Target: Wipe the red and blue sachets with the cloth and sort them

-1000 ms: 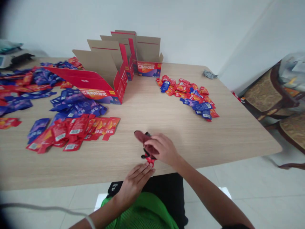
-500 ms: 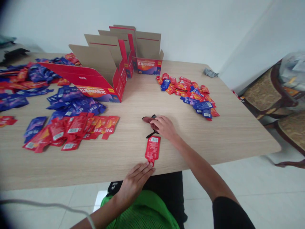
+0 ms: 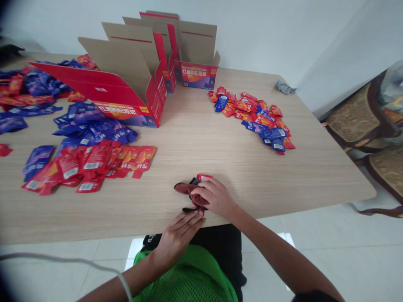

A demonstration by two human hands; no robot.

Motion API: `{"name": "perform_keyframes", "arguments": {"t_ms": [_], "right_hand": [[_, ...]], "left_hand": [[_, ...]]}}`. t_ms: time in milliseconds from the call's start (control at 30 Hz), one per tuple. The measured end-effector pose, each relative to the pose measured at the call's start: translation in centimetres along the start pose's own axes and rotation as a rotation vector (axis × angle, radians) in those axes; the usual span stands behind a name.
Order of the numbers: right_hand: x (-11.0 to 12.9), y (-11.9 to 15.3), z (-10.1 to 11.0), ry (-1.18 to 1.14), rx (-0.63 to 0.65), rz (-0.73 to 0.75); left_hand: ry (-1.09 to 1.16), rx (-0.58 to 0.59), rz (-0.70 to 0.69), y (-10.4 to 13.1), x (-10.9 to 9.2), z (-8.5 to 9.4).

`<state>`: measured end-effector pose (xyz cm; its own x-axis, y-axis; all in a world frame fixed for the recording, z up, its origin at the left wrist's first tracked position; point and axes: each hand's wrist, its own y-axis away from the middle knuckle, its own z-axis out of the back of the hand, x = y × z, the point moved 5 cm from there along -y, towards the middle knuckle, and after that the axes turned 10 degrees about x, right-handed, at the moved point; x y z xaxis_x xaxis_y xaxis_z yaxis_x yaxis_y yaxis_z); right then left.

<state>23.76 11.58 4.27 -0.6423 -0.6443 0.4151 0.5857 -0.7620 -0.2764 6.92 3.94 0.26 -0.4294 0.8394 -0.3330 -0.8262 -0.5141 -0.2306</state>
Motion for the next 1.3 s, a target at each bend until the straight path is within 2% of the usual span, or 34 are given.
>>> {"name": "perform_keyframes", "arguments": {"t_ms": [133,233,333,400,467,500,600,667,733,833,933,1000,1067,1167,1233,1300], "right_hand": [[-4.2,-2.7,0.5,0.090,-0.016,-0.026],[-7.0,-4.8,1.6,0.200,-0.022,-0.058],[-7.6,-5.6,4.1,0.245,-0.174,-0.136],[-6.2,-4.9,5.9,0.180,-0.345,-0.193],[-3.6,-3.6,6.5,0.070,-0.406,-0.201],[-2.1,-2.9,6.2,0.022,-0.365,-0.177],[2.1,-0.9,3.3,-0.007,-0.108,-0.020],[2.9,0.0,1.3,0.011,-0.014,0.029],[1.7,0.0,0.2,0.013,-0.006,0.001],[-2.1,-1.9,0.3,0.050,-0.033,-0.084],[-6.0,-4.2,2.3,0.129,-0.115,-0.182],[-7.5,-4.7,4.2,0.168,-0.212,-0.238],[-7.7,-3.9,6.2,0.163,-0.351,-0.296],[-6.6,-0.4,8.4,0.066,-0.576,-0.413],[-5.6,2.5,8.9,0.006,-0.647,-0.500],[-4.9,5.4,8.6,-0.038,-0.679,-0.595]], "left_hand": [[0.005,-0.017,-0.018,-0.1,0.0,0.3],[0.027,-0.018,-0.010,-0.3,0.0,0.6],[0.023,-0.020,-0.003,-0.3,0.0,0.8],[0.011,-0.019,-0.007,-0.4,-0.1,0.9],[0.003,-0.021,-0.016,-0.4,-0.1,0.8],[0.003,-0.020,-0.016,-0.3,-0.1,0.7],[0.022,-0.035,0.004,-0.3,0.0,0.6],[0.035,-0.040,0.014,-0.2,0.0,0.7],[0.028,-0.034,0.003,-0.3,0.0,0.8],[-0.011,-0.025,-0.027,-0.4,-0.1,0.9],[-0.040,-0.011,-0.036,-0.5,-0.1,1.0],[-0.056,0.021,-0.029,-0.6,0.0,1.2],[-0.064,0.056,-0.022,-0.8,0.0,1.7],[-0.062,0.081,-0.022,-1.6,-0.2,2.8],[-0.098,0.089,-0.007,-2.2,-0.3,3.1],[-0.170,0.095,0.042,-2.8,-0.1,2.4]]}}
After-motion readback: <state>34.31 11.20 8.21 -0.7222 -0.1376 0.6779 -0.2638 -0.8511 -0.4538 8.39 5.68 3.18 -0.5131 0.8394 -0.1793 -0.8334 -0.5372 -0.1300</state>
